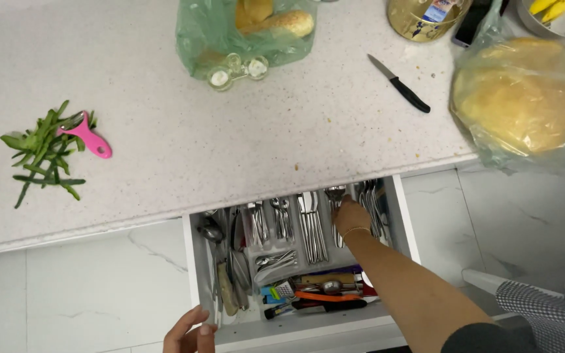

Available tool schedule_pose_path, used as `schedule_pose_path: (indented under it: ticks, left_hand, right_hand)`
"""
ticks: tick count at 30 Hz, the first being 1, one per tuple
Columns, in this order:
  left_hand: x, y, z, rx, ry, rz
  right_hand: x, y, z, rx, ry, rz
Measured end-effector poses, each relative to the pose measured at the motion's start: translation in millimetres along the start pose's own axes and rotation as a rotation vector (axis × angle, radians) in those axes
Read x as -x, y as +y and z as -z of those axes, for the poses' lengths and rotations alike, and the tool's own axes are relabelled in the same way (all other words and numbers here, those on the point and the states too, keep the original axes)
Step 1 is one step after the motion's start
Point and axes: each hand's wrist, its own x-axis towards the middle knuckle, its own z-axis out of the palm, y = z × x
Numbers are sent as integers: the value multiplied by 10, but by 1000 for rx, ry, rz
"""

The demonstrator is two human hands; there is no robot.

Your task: Cutting bread and setting a dining table with plates, food, and cutlery

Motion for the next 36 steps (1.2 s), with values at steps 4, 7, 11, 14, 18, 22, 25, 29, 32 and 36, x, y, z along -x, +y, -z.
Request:
schedule_pose_path:
  ticks: [4,7,11,14,18,22,25,29,32,36]
  left_hand:
    - [11,12,-106,62,1,-180]
    - [56,178,-131,27,-52,-143]
    - [-63,131,-175,-109,-110,36]
    - [-38,284,-351,-138,-177,-9]
    - [241,647,-756,-384,-450,-31]
    - [451,477,-1437,-624,-807,-401]
    - [957,844,-1841,-793,-1005,-334]
    - [1438,950,-2196,-669,-1154,-426]
    - [1755,1034,-2440,-534,-1179,-384]
    - [1810,876,-2898,-520,-1111,-393]
  right_hand:
    - [-149,-6,-71,138,-15,-38]
    - [-162,22,-52,88,2,-68]
    - [38,2,145,-55,-110,-127]
    - [141,125,244,-159,-136,-78]
    - [733,327,658,-293,-270,85]
    - [1757,645,1319,-712,-292,14]
    - [2222,1065,1595,-1219,-203,158]
    - [2578,1528,1827,-1253,87,177]
    - [2566,1820,1878,-1330,171,183]
    - [2440,2106,2187,-1440,82,178]
